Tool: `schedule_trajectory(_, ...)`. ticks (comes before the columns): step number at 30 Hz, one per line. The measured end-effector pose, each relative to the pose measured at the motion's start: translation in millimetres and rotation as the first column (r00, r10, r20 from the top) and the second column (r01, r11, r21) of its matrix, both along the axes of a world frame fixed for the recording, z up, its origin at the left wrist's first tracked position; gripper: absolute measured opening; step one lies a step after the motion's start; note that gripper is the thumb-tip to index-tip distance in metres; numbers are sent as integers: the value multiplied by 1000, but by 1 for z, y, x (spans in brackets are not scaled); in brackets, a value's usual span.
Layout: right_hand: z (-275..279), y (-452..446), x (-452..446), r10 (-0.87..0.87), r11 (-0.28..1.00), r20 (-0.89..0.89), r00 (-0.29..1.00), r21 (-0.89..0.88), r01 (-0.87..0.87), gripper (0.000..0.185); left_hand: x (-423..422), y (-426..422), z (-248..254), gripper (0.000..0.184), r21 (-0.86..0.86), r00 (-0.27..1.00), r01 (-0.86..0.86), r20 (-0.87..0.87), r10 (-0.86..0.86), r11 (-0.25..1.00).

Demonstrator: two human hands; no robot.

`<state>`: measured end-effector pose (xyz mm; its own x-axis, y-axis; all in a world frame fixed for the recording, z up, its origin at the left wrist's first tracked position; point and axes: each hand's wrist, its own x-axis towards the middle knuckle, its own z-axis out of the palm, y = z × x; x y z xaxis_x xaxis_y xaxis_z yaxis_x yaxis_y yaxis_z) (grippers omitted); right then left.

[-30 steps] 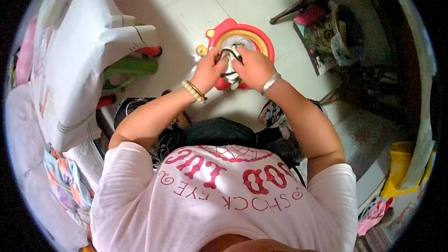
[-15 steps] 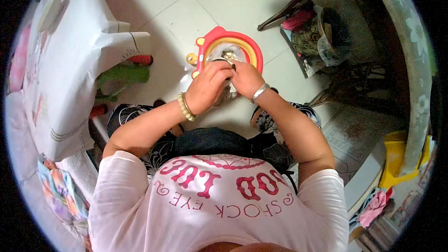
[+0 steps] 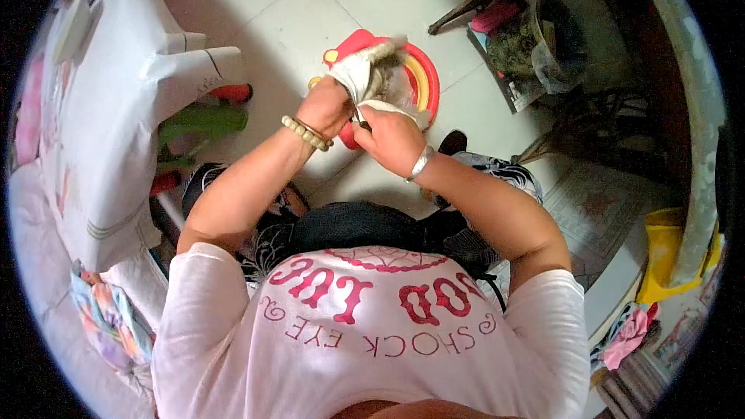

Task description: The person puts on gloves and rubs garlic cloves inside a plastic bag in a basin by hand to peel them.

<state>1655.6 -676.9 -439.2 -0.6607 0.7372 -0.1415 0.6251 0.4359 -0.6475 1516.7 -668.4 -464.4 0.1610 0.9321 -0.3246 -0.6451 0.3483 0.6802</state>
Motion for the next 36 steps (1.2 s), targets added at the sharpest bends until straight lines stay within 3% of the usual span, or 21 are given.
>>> schedule_trajectory(2, 8, 0, -3, 49, 999, -68, 997, 13, -48, 20, 0, 14, -9, 31, 53, 1000, -18, 12, 18, 998)
schedule_trajectory(5, 10, -7, -9, 188, 976, -203, 961, 153, -158, 19, -7, 36, -12, 33, 384, 835, 219, -549, 31, 897)
schedule_trajectory(6, 14, -9, -11, 247, 953, -231, 941, 234, -193, 17, -5, 33, -12, 36, 533, 612, 342, -751, 247, 774)
schedule_trajectory(9, 16, -14, -11, 311, 935, -247, 918, 253, -249, 17, -4, 19, -27, 55, 590, 401, 480, -806, 435, 650)
schedule_trajectory(11, 5, -18, -9, 344, 918, -210, 915, 278, -281, 15, -3, 9, -33, 65, 591, 220, 493, -794, 567, 638)
schedule_trajectory(13, 0, -23, -8, 330, 928, -146, 933, 230, -292, 15, -9, 15, -34, 55, 513, 214, 577, -846, 489, 635)
schedule_trajectory(15, -1, -24, -8, 233, 962, -44, 971, 153, -224, 16, -11, 18, -30, 48, 579, 142, 610, -751, 645, 540)
schedule_trajectory(17, -3, -20, -7, 133, 987, 64, 989, 87, -138, 18, -11, 23, -20, 39, 573, 176, 595, -777, 604, 564)
schedule_trajectory(18, -7, -18, -7, 130, 991, 143, 981, 24, -135, 21, -12, 27, -19, 57, 619, 308, 553, -774, 553, 558)
schedule_trajectory(21, -10, -16, -13, 164, 983, 246, 955, -126, -137, 27, -3, 25, -18, 77, 640, 694, 326, -662, 284, 695)
schedule_trajectory(22, -9, -22, -19, 255, 965, 139, 957, -97, -244, 27, 2, 27, -19, 72, 406, 939, 40, -327, 105, 913)
schedule_trajectory(23, -6, -29, -22, 350, 936, 33, 936, -59, -348, 28, 6, 25, -19, 67, -2, 989, -91, 119, 90, 996)
schedule_trajectory(24, 4, -35, -22, 358, 931, -78, 930, -46, -362, 31, 6, 20, -8, 54, 23, 989, -94, 118, 90, 995)
schedule_trajectory(25, 4, -36, -21, 361, 929, -79, 929, -49, -366, 31, 4, 20, -11, 54, 20, 988, -97, 119, 94, 995)
schedule_trajectory(27, 5, -35, -19, 497, 867, -108, 861, 21, -498, 31, -1, 25, -26, 40, 256, 980, 173, -142, -140, 951)
schedule_trajectory(29, 0, -30, -16, 541, 841, -66, 839, 42, -539, 31, 2, 32, -44, 36, 348, 696, 432, -716, -62, 832)
schedule_trajectory(31, -2, -19, -12, 402, 913, 76, 913, -108, -393, 32, 1, 24, -25, 50, 463, 728, 320, -679, 98, 827)
schedule_trajectory(32, -2, -7, -6, 337, 935, 174, 925, -180, -307, 33, -4, 18, -6, 51, 308, 718, 226, -694, 56, 924)
schedule_trajectory(33, -31, 6, 5, 202, 962, 95, 975, -206, -179, 36, -16, 23, -18, 52, 252, 743, 127, -665, 76, 959)
schedule_trajectory(35, -27, 30, 22, -90, 977, 35, 995, -190, 95, 41, -23, 20, -4, 58, -10, 821, -128, -562, 100, 992)
schedule_trajectory(36, -25, 41, 28, -171, 965, 40, 985, -196, 175, 40, -27, 21, 0, 57, -21, 802, -126, -591, 90, 992)
